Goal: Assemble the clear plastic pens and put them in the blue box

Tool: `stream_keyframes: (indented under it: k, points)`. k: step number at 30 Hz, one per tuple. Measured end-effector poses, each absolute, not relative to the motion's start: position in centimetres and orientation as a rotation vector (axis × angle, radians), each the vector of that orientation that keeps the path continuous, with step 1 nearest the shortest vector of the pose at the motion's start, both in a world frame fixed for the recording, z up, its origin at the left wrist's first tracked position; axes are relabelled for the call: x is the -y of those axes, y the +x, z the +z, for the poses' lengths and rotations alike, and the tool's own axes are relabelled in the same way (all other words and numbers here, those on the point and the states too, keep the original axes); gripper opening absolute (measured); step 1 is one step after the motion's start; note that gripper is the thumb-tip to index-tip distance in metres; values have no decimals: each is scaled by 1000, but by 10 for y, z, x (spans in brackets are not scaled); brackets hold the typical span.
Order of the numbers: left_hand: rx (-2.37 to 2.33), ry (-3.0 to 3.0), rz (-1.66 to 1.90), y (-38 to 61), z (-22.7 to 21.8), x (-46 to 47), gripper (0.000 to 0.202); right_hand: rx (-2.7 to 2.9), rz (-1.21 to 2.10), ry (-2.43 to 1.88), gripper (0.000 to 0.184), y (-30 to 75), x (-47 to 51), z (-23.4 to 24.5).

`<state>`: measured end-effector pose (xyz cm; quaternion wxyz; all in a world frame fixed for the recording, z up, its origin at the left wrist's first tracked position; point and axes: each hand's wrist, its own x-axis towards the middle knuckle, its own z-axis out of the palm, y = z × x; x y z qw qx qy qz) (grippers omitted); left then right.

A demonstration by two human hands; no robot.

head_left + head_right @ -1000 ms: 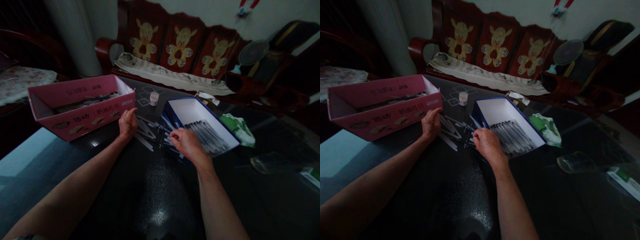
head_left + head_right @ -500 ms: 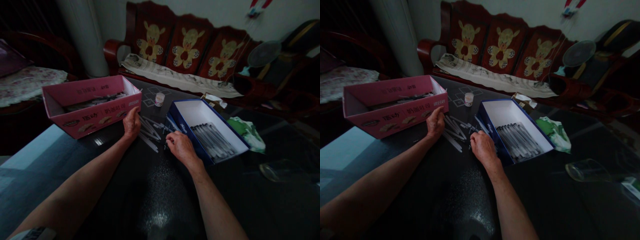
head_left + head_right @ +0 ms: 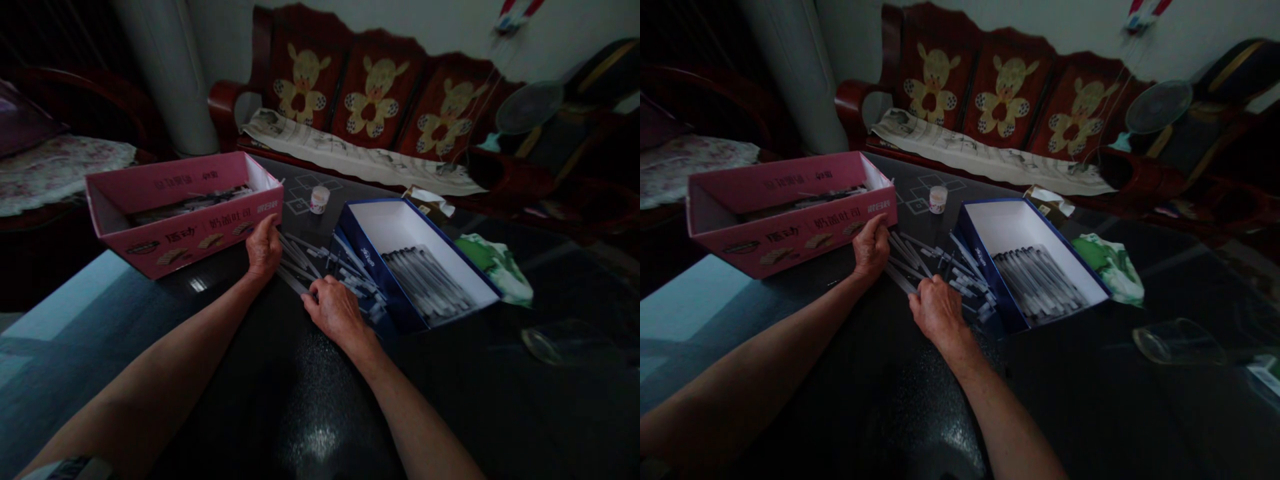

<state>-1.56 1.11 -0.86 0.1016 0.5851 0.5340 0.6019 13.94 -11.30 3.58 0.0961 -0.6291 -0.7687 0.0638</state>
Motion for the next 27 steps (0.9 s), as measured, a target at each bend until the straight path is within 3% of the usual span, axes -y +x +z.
stream_keyframes:
  k: [9, 13, 19, 24, 27]
  points:
    - [-1558, 1615, 1789, -12, 5, -1, 27, 1987, 278, -1821, 19, 163, 100, 56]
    - [-1311, 1594, 1550, -6, 14, 9, 31, 1835, 299, -1697, 21, 169, 95, 57]
    - [-808, 1124, 1217, 1, 20, 12, 38, 1906, 471, -1506, 14, 155, 97, 44]
    - [-730, 835, 1233, -3, 28, 6, 28, 1977, 400, -1587, 15, 183, 90, 52]
    - [-749, 863, 1248, -6, 29, 4, 36, 2077, 389, -1674, 10, 203, 87, 57]
